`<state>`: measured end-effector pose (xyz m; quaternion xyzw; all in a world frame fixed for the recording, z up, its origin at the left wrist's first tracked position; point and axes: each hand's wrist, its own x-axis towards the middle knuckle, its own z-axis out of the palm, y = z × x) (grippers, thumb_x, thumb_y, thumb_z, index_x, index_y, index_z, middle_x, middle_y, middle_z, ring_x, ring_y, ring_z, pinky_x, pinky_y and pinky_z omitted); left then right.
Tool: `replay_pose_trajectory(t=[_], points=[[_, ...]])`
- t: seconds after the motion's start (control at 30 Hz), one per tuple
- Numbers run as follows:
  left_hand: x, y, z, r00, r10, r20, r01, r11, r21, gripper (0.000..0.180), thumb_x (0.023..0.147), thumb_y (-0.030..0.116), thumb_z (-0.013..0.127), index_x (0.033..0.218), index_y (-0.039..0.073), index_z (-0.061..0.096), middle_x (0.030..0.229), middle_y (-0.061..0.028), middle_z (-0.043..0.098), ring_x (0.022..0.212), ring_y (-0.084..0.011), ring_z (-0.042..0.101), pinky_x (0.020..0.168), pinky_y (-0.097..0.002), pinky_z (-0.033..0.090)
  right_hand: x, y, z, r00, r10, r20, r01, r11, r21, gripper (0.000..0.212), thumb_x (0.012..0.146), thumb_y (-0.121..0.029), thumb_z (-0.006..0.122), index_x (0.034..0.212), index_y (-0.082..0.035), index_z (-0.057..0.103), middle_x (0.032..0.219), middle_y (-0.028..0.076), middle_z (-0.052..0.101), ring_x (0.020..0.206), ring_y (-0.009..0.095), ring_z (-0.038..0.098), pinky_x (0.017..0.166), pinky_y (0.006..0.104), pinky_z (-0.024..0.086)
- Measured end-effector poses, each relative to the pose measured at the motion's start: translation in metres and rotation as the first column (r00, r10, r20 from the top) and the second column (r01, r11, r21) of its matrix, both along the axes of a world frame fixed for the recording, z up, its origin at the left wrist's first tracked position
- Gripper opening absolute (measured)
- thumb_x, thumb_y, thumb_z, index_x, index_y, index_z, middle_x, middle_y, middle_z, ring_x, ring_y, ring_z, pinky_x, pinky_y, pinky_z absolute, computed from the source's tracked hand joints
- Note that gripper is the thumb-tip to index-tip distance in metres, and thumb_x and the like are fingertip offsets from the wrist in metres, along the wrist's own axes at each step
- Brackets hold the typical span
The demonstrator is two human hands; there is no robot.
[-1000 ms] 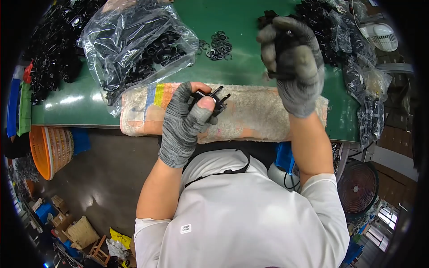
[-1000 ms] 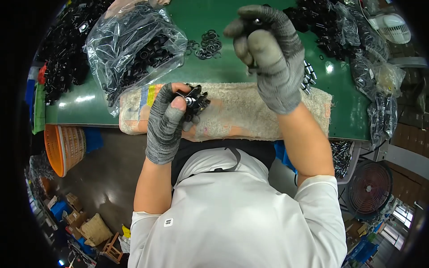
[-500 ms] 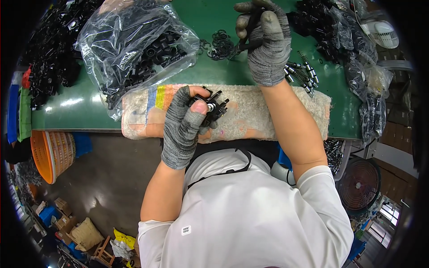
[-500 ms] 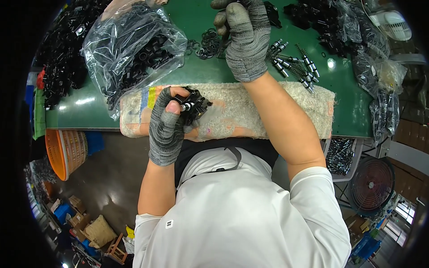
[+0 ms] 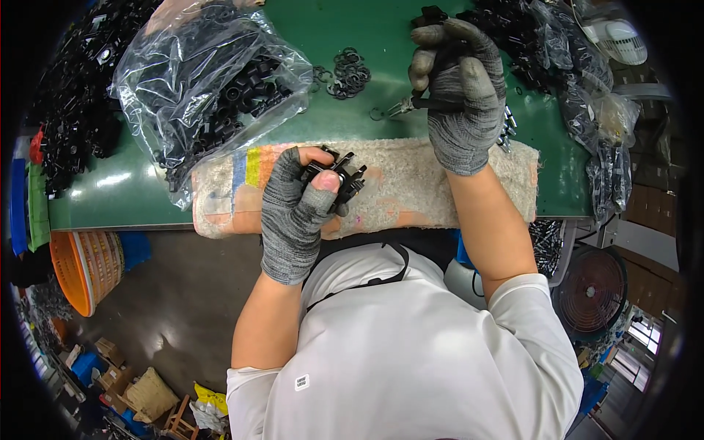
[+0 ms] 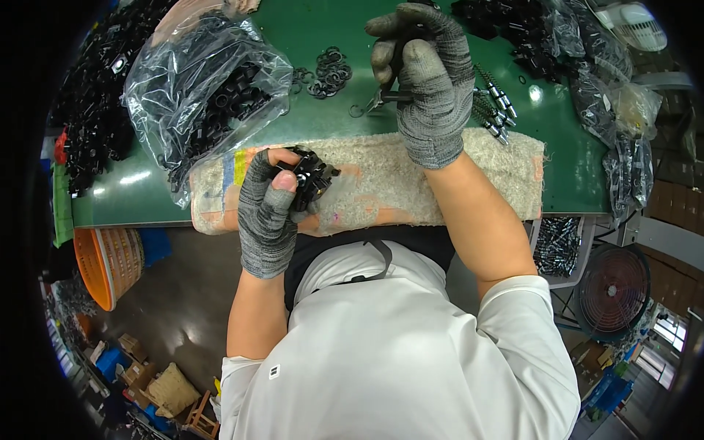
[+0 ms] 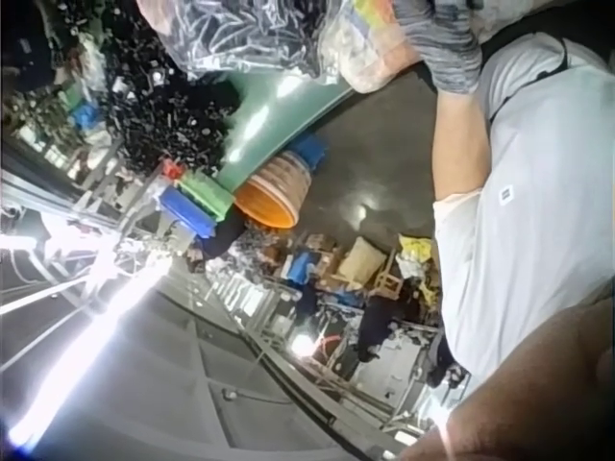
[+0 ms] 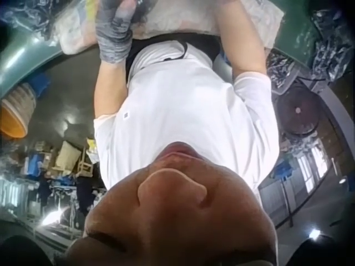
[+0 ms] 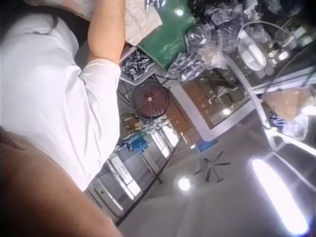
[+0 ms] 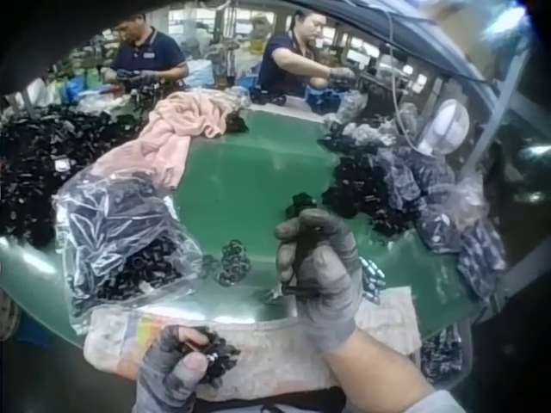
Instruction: Assembling small black components and metal fasteners at a workstation.
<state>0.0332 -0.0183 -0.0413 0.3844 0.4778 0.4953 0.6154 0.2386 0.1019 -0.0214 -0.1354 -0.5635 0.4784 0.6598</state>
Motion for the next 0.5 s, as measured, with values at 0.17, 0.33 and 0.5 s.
replay_pose_trajectory(t=[0.17,0.33,0.5], points=[[0.002,0.002,-0.007,0.999,0.016,0.034,-0.018,0.997,0.072,0.036,0.089,0.034,0.070,0.107,0.005,0.057,0.090,-0.0021,0.058,0.076,-0.0082,0.053,0.067,-0.0238,0.046,0.002,0.002,-0.002,0.999,0.027,-0.044,-0.027,1.000,-0.013,0.041,0.097,-0.023,0.052,0.131,0.000,0.053,0.118,0.025,0.062,0.085,0.021,0.062,0.071,0.0325,0.050],[0.003,0.000,-0.008,0.999,0.018,0.046,-0.020,0.998,0.060,0.036,0.090,0.034,0.068,0.107,0.004,0.057,0.091,-0.0022,0.058,0.078,-0.0087,0.053,0.069,-0.0236,0.046,-0.023,-0.023,0.013,0.990,-0.143,0.001,0.141,0.972,-0.186,0.044,0.093,-0.031,0.067,0.129,-0.010,0.055,0.109,0.010,0.064,0.081,0.012,0.057,0.067,0.0228,0.047],[0.003,0.001,-0.012,0.999,0.023,0.025,-0.025,0.996,0.086,0.036,0.091,0.034,0.067,0.107,0.003,0.057,0.093,-0.0026,0.059,0.081,-0.0091,0.054,0.072,-0.0238,0.046,-0.017,-0.027,0.010,0.990,-0.129,0.060,0.139,0.964,-0.225,0.050,0.088,-0.032,0.071,0.131,-0.010,0.054,0.114,0.012,0.063,0.087,0.015,0.060,0.071,0.0242,0.050]])
